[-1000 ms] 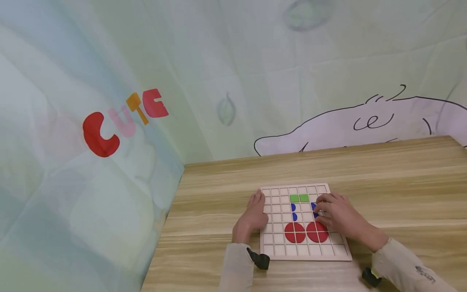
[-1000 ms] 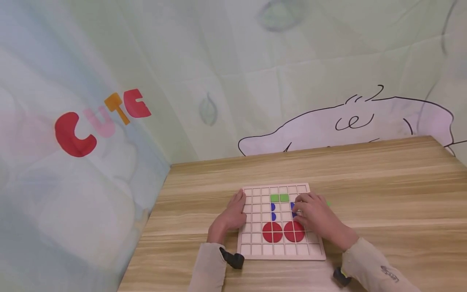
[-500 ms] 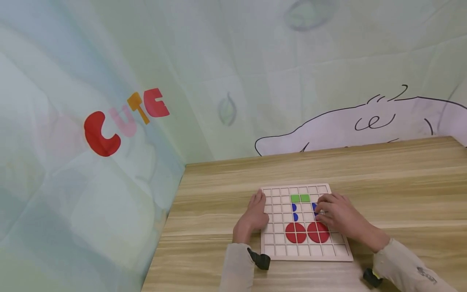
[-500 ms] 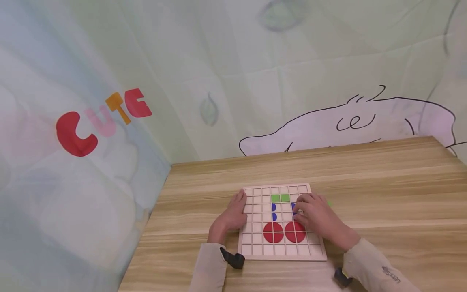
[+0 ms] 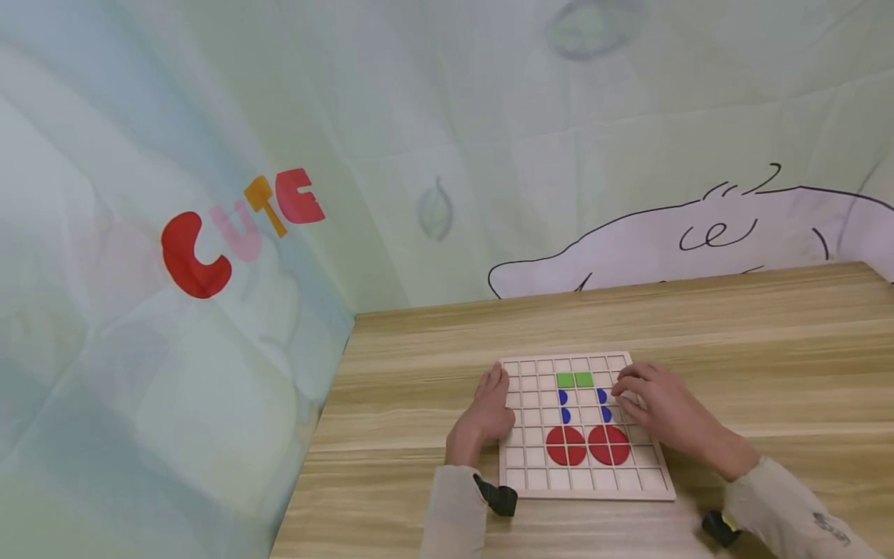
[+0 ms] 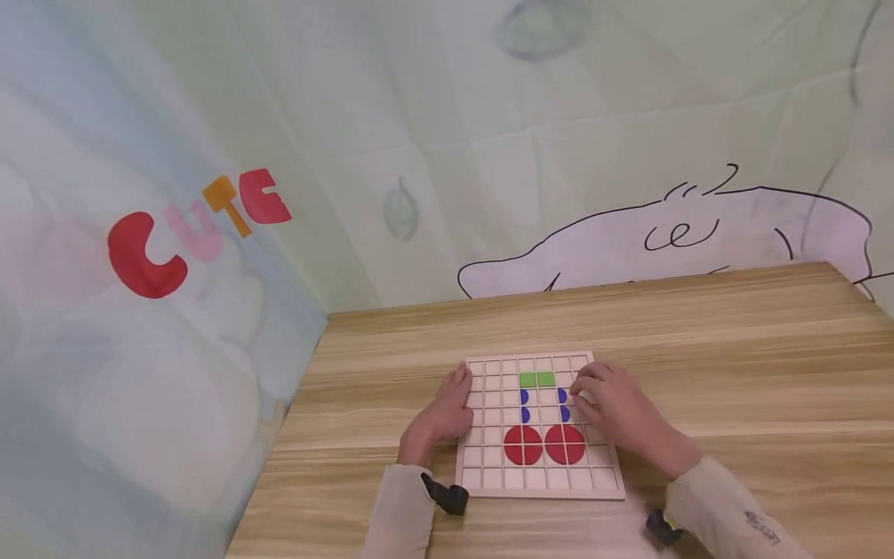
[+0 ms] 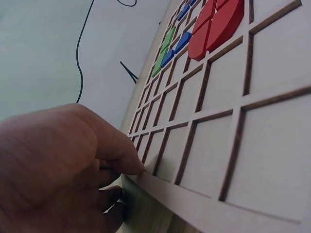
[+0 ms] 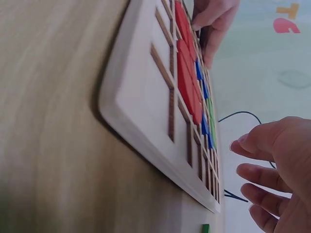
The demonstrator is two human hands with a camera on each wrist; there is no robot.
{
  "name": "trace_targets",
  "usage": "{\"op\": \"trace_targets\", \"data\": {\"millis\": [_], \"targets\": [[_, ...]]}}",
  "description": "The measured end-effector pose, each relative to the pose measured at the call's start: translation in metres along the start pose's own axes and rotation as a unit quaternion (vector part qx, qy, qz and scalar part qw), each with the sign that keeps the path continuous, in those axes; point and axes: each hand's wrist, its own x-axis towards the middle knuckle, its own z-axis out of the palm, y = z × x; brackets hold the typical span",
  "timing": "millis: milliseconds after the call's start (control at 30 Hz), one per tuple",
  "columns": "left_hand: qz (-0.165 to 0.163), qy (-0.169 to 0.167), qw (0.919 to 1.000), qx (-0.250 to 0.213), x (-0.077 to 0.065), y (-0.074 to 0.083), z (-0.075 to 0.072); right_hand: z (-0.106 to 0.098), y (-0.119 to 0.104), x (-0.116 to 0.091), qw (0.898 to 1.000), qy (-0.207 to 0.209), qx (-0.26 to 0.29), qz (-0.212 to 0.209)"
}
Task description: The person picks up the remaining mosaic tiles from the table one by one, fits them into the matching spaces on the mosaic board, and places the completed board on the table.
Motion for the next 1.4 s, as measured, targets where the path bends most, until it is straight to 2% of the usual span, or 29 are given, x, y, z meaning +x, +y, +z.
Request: {"op": "trace_targets", "data": {"millis": [267,700,867,1133,1400], "targets": [[-0.005,-0.007,1.0,0.002,-0.001,0.001,-0.001,-0.011,0.006,-0.001,1.0,0.005,0.002,0.02],[-0.004,-0.011,0.9999,-0.004,-0.001,0.001,0.0,-0.024,0.03,-0.013,0.999,0.015,-0.02,0.019],[-0.007,-0.012,0.9998,-0.013,0.0,0.0,0.001,-0.027,0.038,-0.018,0.998,-0.001,-0.034,0.043],[-0.015,-0.013,0.9996,-0.02,-0.001,0.0,0.001,-0.026,0.047,-0.025,0.993,-0.024,-0.036,0.106],[-0.01,-0.008,0.9998,-0.017,-0.002,0.001,0.0,-0.025,0.053,-0.028,0.993,-0.014,-0.041,0.113]]}}
